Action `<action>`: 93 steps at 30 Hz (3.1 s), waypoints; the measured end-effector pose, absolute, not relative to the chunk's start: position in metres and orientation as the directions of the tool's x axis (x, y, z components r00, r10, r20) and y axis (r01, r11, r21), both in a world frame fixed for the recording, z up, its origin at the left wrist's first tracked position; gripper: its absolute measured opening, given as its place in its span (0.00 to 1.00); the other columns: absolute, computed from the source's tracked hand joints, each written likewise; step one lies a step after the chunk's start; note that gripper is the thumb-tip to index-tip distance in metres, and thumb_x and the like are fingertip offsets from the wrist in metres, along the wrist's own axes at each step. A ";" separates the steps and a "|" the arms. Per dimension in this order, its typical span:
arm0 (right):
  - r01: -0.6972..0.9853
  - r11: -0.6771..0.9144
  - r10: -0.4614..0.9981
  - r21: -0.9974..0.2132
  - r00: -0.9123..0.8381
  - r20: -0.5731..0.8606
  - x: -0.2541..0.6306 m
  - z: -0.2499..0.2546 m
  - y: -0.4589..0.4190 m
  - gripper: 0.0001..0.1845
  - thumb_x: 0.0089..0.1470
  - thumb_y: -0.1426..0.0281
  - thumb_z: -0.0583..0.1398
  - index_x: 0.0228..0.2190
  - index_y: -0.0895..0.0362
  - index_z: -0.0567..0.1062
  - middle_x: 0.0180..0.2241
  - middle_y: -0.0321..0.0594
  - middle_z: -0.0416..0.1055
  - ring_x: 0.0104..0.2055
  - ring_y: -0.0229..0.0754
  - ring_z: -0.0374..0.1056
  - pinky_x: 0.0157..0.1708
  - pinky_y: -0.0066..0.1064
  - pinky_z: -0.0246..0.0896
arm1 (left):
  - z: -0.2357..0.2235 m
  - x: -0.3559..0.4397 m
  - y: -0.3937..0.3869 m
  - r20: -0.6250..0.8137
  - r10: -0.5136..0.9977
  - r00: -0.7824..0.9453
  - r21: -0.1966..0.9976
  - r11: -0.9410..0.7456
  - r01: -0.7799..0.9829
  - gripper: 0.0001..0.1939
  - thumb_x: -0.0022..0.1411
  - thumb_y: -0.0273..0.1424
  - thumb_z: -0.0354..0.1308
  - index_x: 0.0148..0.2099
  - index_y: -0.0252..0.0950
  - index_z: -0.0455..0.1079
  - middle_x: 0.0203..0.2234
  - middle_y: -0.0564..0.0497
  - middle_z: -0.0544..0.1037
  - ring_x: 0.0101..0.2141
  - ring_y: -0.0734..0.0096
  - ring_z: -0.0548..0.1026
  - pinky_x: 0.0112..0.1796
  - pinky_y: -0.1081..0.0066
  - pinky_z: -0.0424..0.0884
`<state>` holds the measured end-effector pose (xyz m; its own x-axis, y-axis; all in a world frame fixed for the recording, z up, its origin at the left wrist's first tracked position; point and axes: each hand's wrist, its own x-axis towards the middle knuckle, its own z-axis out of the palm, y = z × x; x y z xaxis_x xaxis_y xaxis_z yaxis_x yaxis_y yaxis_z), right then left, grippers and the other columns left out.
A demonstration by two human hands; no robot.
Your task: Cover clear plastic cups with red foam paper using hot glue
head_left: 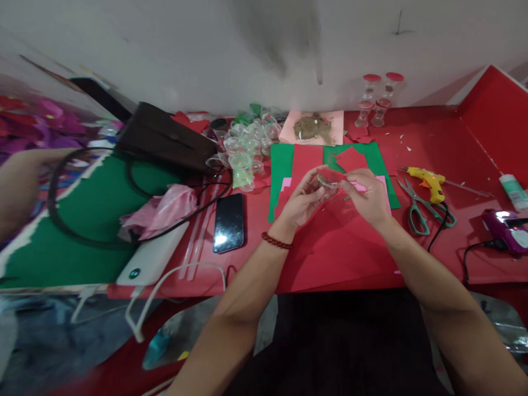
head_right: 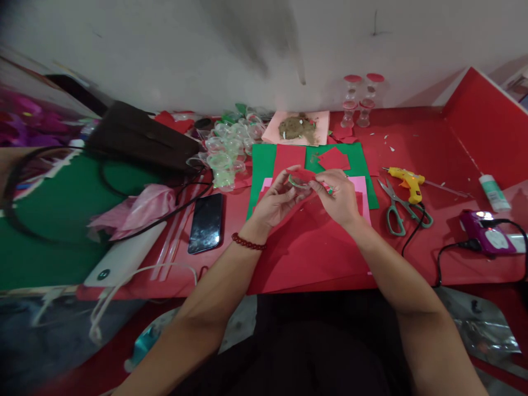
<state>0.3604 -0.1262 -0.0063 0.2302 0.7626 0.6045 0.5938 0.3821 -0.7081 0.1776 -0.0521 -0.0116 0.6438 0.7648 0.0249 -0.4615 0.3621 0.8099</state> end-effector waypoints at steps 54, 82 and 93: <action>0.749 0.193 0.804 -0.634 0.249 0.540 0.347 -0.011 -0.131 0.10 0.64 0.71 0.64 0.30 0.49 0.81 0.58 0.44 0.72 0.64 0.62 0.60 0.60 0.61 0.61 | -0.050 0.192 -0.057 0.323 0.856 0.404 0.942 -0.251 -0.221 0.24 0.54 0.34 0.79 0.48 0.41 0.72 0.41 0.51 0.78 0.42 0.70 0.78 0.48 0.65 0.79; 0.854 0.029 0.798 -0.519 0.294 0.527 0.355 -0.031 -0.123 0.16 0.62 0.61 0.68 0.23 0.52 0.79 0.41 0.47 0.78 0.51 0.58 0.68 0.49 0.52 0.61 | -0.070 0.185 -0.030 0.141 0.901 0.410 0.901 0.055 -0.431 0.35 0.58 0.35 0.76 0.64 0.53 0.66 0.38 0.57 0.80 0.47 0.67 0.83 0.58 0.56 0.78; 0.693 0.268 0.827 -0.669 0.191 0.529 0.352 -0.011 -0.128 0.07 0.68 0.65 0.65 0.42 0.49 0.85 0.42 0.43 0.80 0.46 0.50 0.74 0.50 0.46 0.69 | -0.060 0.187 -0.033 0.077 0.849 0.523 0.852 0.217 -0.477 0.23 0.54 0.38 0.80 0.51 0.47 0.79 0.42 0.53 0.84 0.45 0.66 0.84 0.53 0.60 0.81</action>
<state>0.3519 -0.1276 -0.0114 0.1910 0.8270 0.5288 0.6933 0.2676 -0.6691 0.1871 -0.0329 -0.0595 0.5230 0.8489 0.0769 -0.4768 0.2166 0.8519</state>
